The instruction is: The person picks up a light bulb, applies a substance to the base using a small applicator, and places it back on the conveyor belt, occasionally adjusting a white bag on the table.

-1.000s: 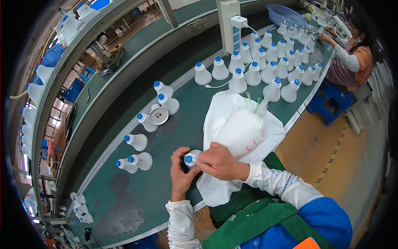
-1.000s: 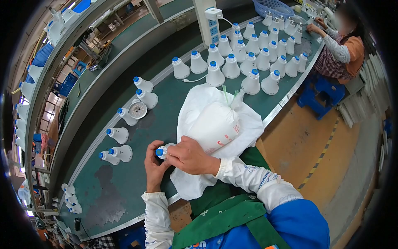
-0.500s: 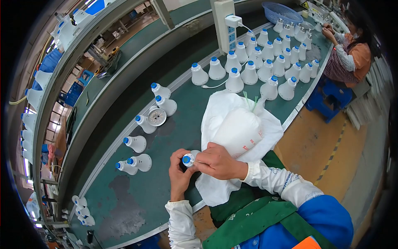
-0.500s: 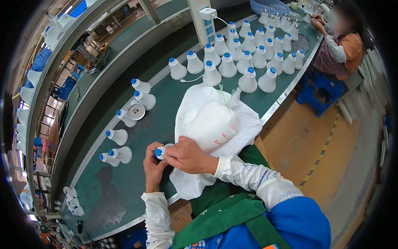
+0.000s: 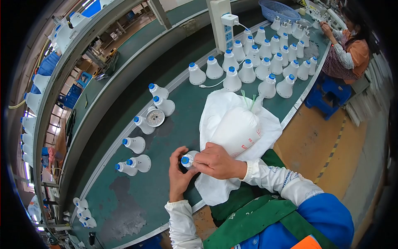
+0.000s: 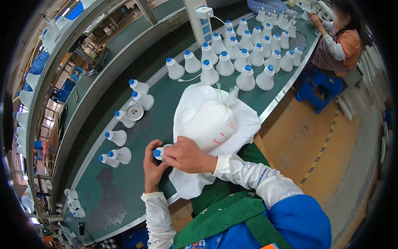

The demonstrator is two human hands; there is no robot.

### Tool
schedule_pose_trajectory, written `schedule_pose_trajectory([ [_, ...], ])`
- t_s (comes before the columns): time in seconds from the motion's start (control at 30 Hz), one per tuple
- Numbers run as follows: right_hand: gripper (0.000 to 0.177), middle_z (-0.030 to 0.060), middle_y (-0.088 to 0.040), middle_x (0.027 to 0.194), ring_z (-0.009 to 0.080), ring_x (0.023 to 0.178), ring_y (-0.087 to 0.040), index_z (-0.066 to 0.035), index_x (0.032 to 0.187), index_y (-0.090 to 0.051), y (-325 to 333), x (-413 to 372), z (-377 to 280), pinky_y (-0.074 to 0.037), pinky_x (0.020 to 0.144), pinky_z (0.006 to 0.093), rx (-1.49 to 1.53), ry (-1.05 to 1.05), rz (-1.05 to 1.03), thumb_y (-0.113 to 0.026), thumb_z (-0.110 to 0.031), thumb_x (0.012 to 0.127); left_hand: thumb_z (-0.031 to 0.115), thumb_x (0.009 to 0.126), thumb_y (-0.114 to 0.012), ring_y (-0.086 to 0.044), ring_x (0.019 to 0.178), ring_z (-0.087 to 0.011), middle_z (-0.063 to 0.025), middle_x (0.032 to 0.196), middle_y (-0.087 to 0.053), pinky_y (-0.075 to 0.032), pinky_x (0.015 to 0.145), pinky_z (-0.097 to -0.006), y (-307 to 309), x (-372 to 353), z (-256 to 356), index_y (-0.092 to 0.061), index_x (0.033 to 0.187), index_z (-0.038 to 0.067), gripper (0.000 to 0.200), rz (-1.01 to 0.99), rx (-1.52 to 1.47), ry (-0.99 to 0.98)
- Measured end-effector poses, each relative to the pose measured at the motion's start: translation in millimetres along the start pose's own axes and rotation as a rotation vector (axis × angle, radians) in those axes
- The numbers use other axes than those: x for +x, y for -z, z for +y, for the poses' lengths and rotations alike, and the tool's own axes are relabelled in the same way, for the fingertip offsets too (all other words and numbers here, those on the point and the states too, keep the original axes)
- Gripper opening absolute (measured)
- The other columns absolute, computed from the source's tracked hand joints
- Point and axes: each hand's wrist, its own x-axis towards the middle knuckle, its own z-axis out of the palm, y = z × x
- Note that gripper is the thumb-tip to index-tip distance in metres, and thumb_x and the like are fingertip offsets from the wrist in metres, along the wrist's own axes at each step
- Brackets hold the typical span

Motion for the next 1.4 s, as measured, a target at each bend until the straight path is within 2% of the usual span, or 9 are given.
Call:
schedule_pose_trajectory([
  [0.13, 0.018, 0.0041, -0.049, 0.054, 0.0222, 0.049, -0.044, -0.008, 0.068, -0.052, 0.9, 0.1, -0.9, -0.032, 0.059, 0.034, 0.005, -0.01, -0.006, -0.058, -0.014, 0.084, 0.001, 0.064, -0.078, -0.048, 0.108, -0.0158, -0.0053, 0.115, -0.051, -0.04, 0.092, -0.0291, 8.2, 0.0, -18.1, -0.051, 0.122, 0.005, 0.064, -0.016, -0.083, 0.067],
  [0.2, 0.018, 0.0042, -0.048, 0.054, 0.0224, 0.049, -0.044, -0.008, 0.068, -0.052, 0.4, 0.1, -1.0, -0.032, 0.059, 0.0341, 0.009, -0.012, 0.004, -0.058, -0.014, 0.083, 0.003, 0.064, -0.078, -0.048, 0.109, -0.0178, -0.0061, 0.117, -0.051, -0.039, 0.093, -0.0301, 9.3, 3.4, -15.2, -0.053, 0.117, 0.004, 0.059, -0.029, 0.159, -0.138],
  [0.3, 0.017, 0.0044, -0.049, 0.054, 0.0227, 0.049, -0.044, -0.008, 0.068, -0.052, 0.6, 0.8, -1.2, -0.032, 0.059, 0.0342, 0.018, -0.015, 0.012, -0.059, -0.014, 0.083, 0.005, 0.065, -0.077, -0.047, 0.111, -0.0215, -0.0079, 0.118, -0.052, -0.037, 0.096, -0.032, -0.1, -1.0, -3.3, -0.057, 0.111, 0.002, 0.051, 0.02, -0.063, 0.065],
  [0.5, 0.017, 0.0067, -0.051, 0.053, 0.0258, 0.049, -0.046, -0.007, 0.069, -0.052, 1.1, 1.1, -2.1, -0.035, 0.059, 0.0361, 0.022, -0.032, 0.006, -0.06, -0.015, 0.083, 0.003, 0.065, -0.076, -0.049, 0.106, -0.0181, -0.006, 0.113, -0.051, -0.04, 0.092, -0.0296, 3.5, 3.5, -3.2, -0.054, 0.113, 0.003, 0.053, 0.001, 0.139, -0.118],
  [0.6, 0.018, 0.0067, -0.051, 0.053, 0.0259, 0.049, -0.046, -0.007, 0.069, -0.052, 0.4, 1.4, -2.1, -0.035, 0.059, 0.0361, 0.02, -0.034, 0.007, -0.06, -0.015, 0.083, 0.004, 0.066, -0.077, -0.05, 0.106, -0.018, -0.0069, 0.114, -0.05, -0.04, 0.092, -0.0297, -5.2, -0.2, 7.5, -0.055, 0.111, 0.003, 0.05, 0.014, -0.101, 0.033],
  [0.8, 0.018, 0.0065, -0.05, 0.053, 0.0257, 0.049, -0.047, -0.008, 0.069, -0.051, 0.3, 1.1, -1.1, -0.035, 0.059, 0.036, 0.022, -0.031, 0.005, -0.06, -0.015, 0.082, 0.007, 0.066, -0.079, -0.048, 0.109, -0.0204, -0.0086, 0.116, -0.05, -0.038, 0.095, -0.0312, 8.1, 3.0, -11.3, -0.057, 0.11, 0.003, 0.05, 0.01, 0.059, -0.07],
  [1.13, 0.02, 0.0072, -0.05, 0.055, 0.0279, 0.051, -0.045, -0.008, 0.067, -0.05, 0.8, 3.5, -4.3, -0.034, 0.059, 0.037, 0.046, -0.094, -0.008, -0.059, -0.016, 0.084, 0.004, 0.066, -0.076, -0.048, 0.113, -0.022, -0.0102, 0.115, -0.054, -0.038, 0.096, -0.0326, 6.8, 0.1, -9.6, -0.061, 0.111, 0.003, 0.047, 0.033, 0.087, -0.027],
  [1.23, 0.021, 0.0071, -0.05, 0.056, 0.028, 0.052, -0.046, -0.009, 0.067, -0.05, 3.9, 2.2, -3.1, -0.034, 0.059, 0.037, 0.089, -0.067, -0.051, -0.058, -0.017, 0.085, 0.001, 0.067, -0.075, -0.05, 0.109, -0.0201, -0.0098, 0.116, -0.054, -0.04, 0.094, -0.0315, 8.0, -0.8, -11.8, -0.06, 0.112, 0.001, 0.048, 0.032, 0.095, -0.085],
  [1.4, 0.022, 0.0074, -0.05, 0.057, 0.0285, 0.052, -0.044, -0.01, 0.067, -0.052, 14.8, 0.1, -2.4, -0.034, 0.061, 0.0364, 0.134, -0.062, -0.012, -0.058, -0.019, 0.086, -0.003, 0.07, -0.07, -0.057, 0.092, -0.0122, -0.0029, 0.105, -0.059, -0.045, 0.084, -0.025, 0.7, 13.8, 17.1, -0.059, 0.113, -0.002, 0.045, 0.292, -0.129, 0.08],
])
